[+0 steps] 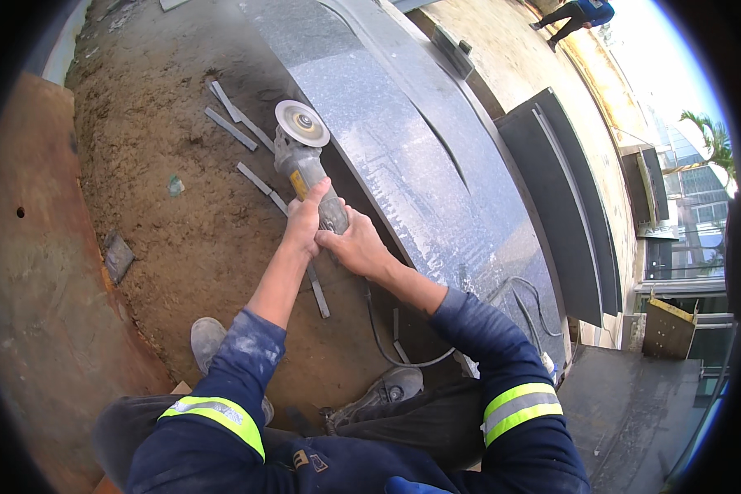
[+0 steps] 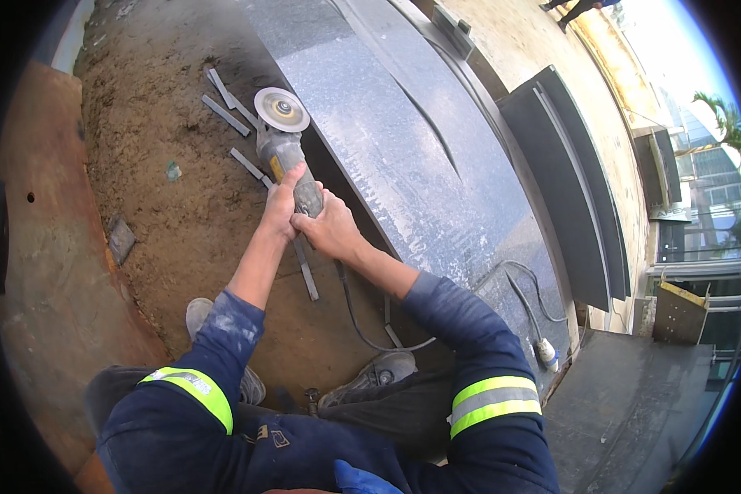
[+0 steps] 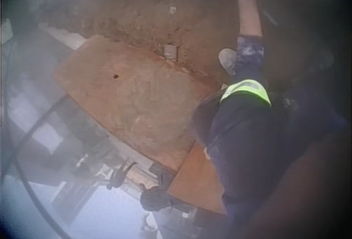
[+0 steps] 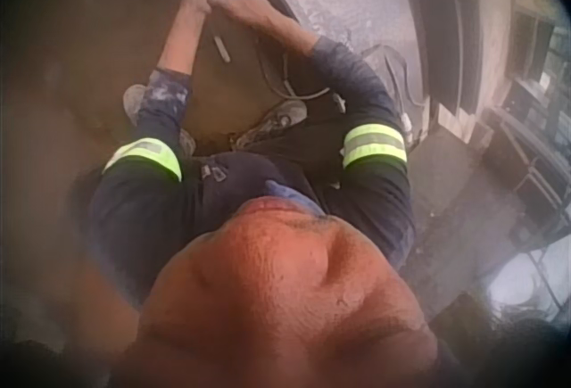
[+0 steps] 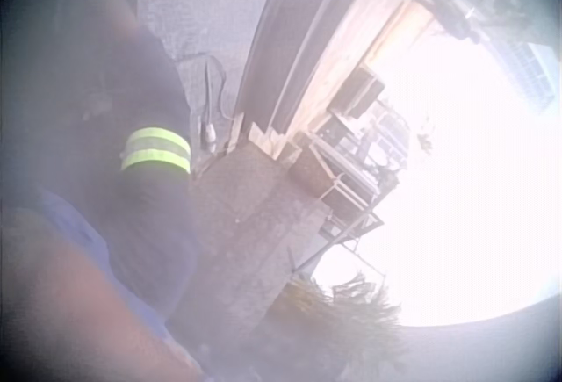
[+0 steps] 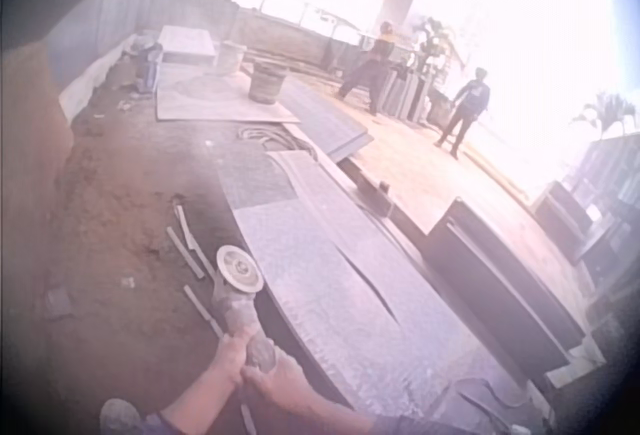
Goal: The person uses an angle grinder to smooth the surface of a large stone slab. They hold the tool with both hands and move it along the slab, generating dust. The person remains seated on the ground throughout the task.
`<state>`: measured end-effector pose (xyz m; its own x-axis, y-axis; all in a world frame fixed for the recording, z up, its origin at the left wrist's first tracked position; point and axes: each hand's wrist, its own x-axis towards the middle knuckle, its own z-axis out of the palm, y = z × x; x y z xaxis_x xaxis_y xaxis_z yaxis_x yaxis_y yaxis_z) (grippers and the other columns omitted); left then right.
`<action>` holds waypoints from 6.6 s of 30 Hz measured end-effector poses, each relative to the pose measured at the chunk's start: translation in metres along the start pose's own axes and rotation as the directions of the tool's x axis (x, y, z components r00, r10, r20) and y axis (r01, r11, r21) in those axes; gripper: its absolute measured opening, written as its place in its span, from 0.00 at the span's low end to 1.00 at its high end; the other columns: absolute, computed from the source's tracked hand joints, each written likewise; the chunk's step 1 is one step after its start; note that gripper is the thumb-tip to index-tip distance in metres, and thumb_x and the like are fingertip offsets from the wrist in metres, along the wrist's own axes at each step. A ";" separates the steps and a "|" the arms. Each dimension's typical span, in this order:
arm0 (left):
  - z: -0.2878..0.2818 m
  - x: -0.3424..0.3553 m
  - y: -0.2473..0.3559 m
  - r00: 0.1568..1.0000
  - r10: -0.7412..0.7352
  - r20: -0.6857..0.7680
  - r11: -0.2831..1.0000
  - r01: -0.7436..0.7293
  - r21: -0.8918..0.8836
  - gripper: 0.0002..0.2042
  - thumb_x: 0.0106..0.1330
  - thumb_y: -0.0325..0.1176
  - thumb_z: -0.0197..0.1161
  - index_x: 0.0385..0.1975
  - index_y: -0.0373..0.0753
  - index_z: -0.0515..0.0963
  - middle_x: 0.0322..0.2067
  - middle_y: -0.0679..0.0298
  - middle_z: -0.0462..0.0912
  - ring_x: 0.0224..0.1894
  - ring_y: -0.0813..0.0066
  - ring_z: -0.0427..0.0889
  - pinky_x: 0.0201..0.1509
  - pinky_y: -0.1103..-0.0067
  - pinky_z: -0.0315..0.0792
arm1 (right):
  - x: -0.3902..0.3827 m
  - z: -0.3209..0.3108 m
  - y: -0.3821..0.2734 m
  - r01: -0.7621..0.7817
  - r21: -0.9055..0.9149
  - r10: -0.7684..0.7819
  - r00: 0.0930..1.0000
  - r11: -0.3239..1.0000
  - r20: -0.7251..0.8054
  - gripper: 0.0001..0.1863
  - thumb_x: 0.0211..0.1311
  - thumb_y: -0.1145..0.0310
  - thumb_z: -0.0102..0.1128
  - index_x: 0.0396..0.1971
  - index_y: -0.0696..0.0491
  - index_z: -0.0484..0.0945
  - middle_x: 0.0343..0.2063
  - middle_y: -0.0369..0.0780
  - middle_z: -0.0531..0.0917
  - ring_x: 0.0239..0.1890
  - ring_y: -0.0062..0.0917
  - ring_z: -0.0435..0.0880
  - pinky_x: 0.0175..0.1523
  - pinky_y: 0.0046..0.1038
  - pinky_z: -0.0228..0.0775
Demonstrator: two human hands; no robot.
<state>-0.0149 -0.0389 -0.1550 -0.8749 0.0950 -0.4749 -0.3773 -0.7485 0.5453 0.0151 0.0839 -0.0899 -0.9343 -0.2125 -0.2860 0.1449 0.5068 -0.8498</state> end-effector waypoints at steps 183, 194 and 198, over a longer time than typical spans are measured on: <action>0.014 -0.031 -0.022 0.999 -0.002 -0.040 0.999 0.003 0.042 0.19 0.66 0.44 0.70 0.40 0.33 0.76 0.30 0.58 0.83 0.27 0.71 0.85 0.32 0.73 0.82 | -0.034 -0.011 0.012 -0.056 0.084 0.052 0.998 0.995 0.048 0.20 0.58 0.64 0.67 0.44 0.62 0.77 0.32 0.38 0.82 0.33 0.19 0.79 0.38 0.27 0.72; 0.007 0.006 -0.003 1.000 0.012 -0.017 0.991 -0.010 0.134 0.23 0.64 0.51 0.71 0.42 0.34 0.76 0.32 0.57 0.84 0.30 0.68 0.86 0.37 0.71 0.84 | 0.010 -0.002 0.023 0.017 0.150 -0.020 1.000 0.989 0.019 0.21 0.54 0.60 0.69 0.41 0.61 0.78 0.32 0.43 0.85 0.34 0.28 0.85 0.41 0.33 0.76; 0.004 0.023 0.007 1.000 -0.006 -0.019 0.991 0.008 0.137 0.24 0.64 0.51 0.71 0.42 0.35 0.75 0.32 0.57 0.84 0.30 0.68 0.86 0.37 0.71 0.84 | 0.024 -0.003 0.016 0.007 0.160 -0.010 1.000 0.987 0.021 0.21 0.53 0.61 0.70 0.40 0.62 0.79 0.32 0.43 0.85 0.33 0.27 0.84 0.40 0.31 0.76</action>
<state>-0.0389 -0.0392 -0.1594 -0.8668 0.0868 -0.4911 -0.4226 -0.6507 0.6308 -0.0055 0.0891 -0.1091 -0.9289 -0.2348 -0.2864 0.1889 0.3649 -0.9117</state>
